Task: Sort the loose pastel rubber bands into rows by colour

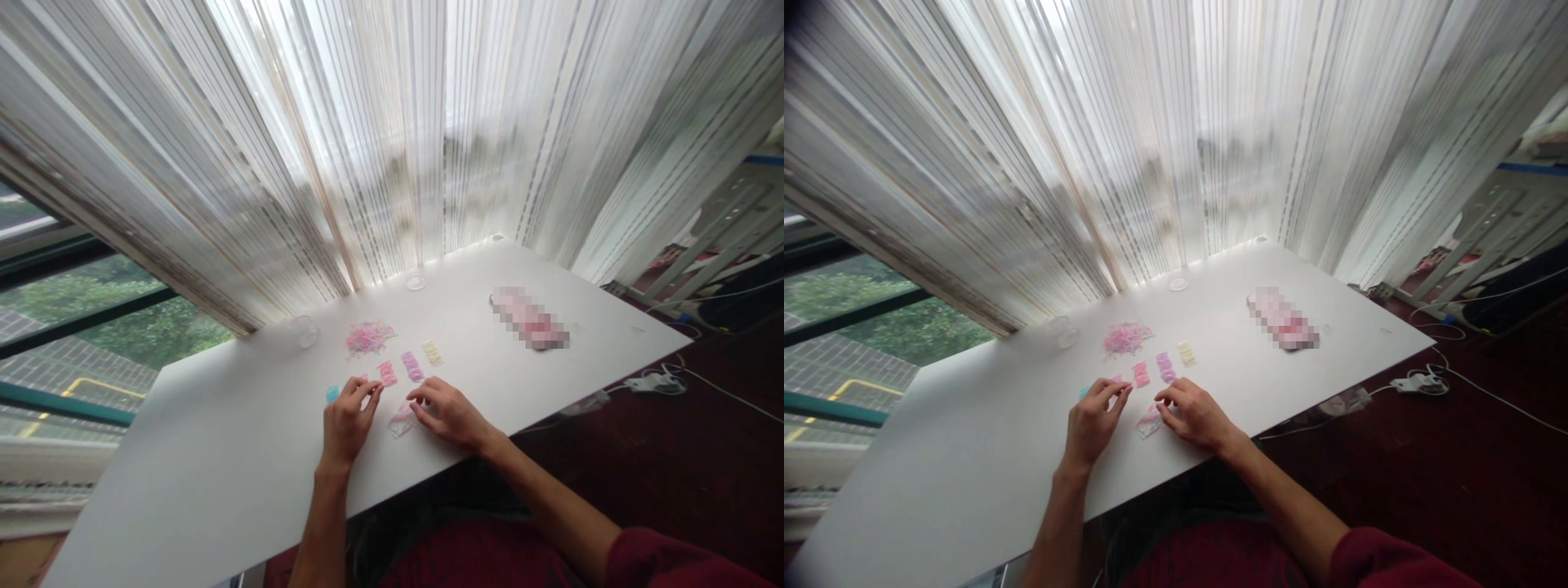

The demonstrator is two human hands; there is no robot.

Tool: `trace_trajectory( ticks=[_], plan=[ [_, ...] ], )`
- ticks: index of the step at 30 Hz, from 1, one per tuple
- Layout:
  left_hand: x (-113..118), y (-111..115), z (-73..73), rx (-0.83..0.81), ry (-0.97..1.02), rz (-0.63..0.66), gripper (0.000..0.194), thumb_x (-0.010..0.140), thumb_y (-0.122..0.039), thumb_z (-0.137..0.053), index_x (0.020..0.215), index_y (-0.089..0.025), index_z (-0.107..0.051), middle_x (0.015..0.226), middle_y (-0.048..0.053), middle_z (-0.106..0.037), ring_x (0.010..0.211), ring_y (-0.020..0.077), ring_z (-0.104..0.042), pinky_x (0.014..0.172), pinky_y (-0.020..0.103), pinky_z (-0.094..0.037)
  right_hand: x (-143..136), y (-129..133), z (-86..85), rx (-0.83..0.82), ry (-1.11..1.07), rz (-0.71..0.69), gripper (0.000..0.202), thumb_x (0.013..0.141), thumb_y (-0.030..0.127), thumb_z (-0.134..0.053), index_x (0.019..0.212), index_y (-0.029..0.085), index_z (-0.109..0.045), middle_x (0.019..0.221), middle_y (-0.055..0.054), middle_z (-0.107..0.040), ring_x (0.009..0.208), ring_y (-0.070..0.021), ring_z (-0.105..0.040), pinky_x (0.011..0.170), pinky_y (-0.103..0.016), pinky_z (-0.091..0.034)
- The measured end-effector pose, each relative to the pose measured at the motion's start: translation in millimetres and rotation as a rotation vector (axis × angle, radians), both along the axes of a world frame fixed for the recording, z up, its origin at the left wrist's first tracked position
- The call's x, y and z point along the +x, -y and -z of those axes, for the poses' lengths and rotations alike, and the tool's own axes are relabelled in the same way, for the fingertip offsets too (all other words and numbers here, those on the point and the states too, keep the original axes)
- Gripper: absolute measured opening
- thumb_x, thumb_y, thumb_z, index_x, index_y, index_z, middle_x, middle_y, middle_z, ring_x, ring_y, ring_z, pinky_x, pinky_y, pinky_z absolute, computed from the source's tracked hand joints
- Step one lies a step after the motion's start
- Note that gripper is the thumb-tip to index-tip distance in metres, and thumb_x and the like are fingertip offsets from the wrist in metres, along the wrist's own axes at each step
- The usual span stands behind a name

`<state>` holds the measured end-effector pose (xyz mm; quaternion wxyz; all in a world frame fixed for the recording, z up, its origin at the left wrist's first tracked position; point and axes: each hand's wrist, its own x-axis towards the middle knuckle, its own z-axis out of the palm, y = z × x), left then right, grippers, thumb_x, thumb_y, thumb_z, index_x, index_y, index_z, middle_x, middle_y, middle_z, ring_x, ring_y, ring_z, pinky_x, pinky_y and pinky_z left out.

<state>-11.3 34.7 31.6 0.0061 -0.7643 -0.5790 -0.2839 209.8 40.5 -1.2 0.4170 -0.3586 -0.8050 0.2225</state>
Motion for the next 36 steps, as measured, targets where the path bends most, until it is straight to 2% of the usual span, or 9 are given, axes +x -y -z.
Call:
trace_trajectory(
  ticks=[5,12,17,22,26,30,36],
  plan=[
    [4,-15,2.2,-0.037,-0.047,-0.042,0.018,0.097,-0.032,-0.059,0.1,-0.024,-0.075,0.093,0.001,-0.072,0.068,0.0119,-0.065,0.057,0.021,-0.04,0,0,-1.7,0.0,0.015,-0.008,0.01,0.093,0.015,-0.061,0.098,0.02,-0.069,0.086,-0.005,-0.065,0.08,-0.0182,-0.063,0.078,-0.031,-0.054],
    [6,-15,7.7,-0.066,-0.078,-0.062,0.019,0.097,-0.032,-0.059,0.102,-0.024,-0.076,0.095,0.002,-0.072,0.073,0.0145,-0.067,0.057,0.022,-0.039,0,0,-0.7,-0.004,0.013,-0.005,0.01,0.093,0.015,-0.061,0.097,0.02,-0.07,0.085,-0.004,-0.065,0.078,-0.0177,-0.063,0.076,-0.03,-0.054],
    [5,-14,6.1,-0.049,-0.062,-0.067,0.02,0.097,-0.031,-0.059,0.108,-0.024,-0.074,0.098,0.003,-0.072,0.074,0.0144,-0.067,0.057,0.022,-0.041,0,0,-1.2,-0.004,0.007,0.0,0.011,0.093,0.014,-0.061,0.096,0.02,-0.07,0.085,-0.004,-0.065,0.079,-0.0176,-0.063,0.077,-0.03,-0.054],
    [1,4,1.0,-0.029,-0.021,-0.064,0.021,0.097,-0.03,-0.057,0.109,-0.025,-0.074,0.101,0.002,-0.072,0.068,0.0127,-0.064,0.061,0.023,-0.045,0,0,-0.5,-0.002,0.008,0.001,0.011,0.092,0.013,-0.062,0.096,0.02,-0.069,0.086,-0.005,-0.065,0.08,-0.0182,-0.063,0.077,-0.03,-0.054],
    [-1,28,2.4,-0.131,0.049,0.023,0.023,0.097,-0.035,-0.055,0.107,-0.026,-0.073,0.097,0.001,-0.072,0.062,0.0115,-0.062,0.062,0.024,-0.049,0,0,0.5,-0.001,0.009,0.011,0.014,0.091,0.01,-0.061,0.097,0.02,-0.069,0.088,-0.005,-0.066,0.083,-0.0187,-0.063,0.078,-0.031,-0.054],
    [-1,46,8.0,-0.209,0.098,0.042,0.024,0.097,-0.038,-0.055,0.106,-0.027,-0.074,0.094,0.001,-0.072,0.06,0.0121,-0.062,0.061,0.024,-0.052,0,0,0.2,0.006,0.022,0.005,0.016,0.088,0.01,-0.063,0.098,0.02,-0.069,0.088,-0.004,-0.065,0.084,-0.0189,-0.063,0.079,-0.031,-0.054],
    [4,48,10.7,-0.224,0.099,0.013,0.022,0.096,-0.038,-0.056,0.105,-0.027,-0.073,0.096,0.001,-0.072,0.065,0.0135,-0.066,0.063,0.025,-0.053,0,-1,1.0,0.031,0.067,-0.028,0.012,0.083,0.009,-0.069,0.09,0.019,-0.068,0.086,-0.004,-0.064,0.084,-0.0201,-0.061,0.079,-0.033,-0.053]
  ],
)
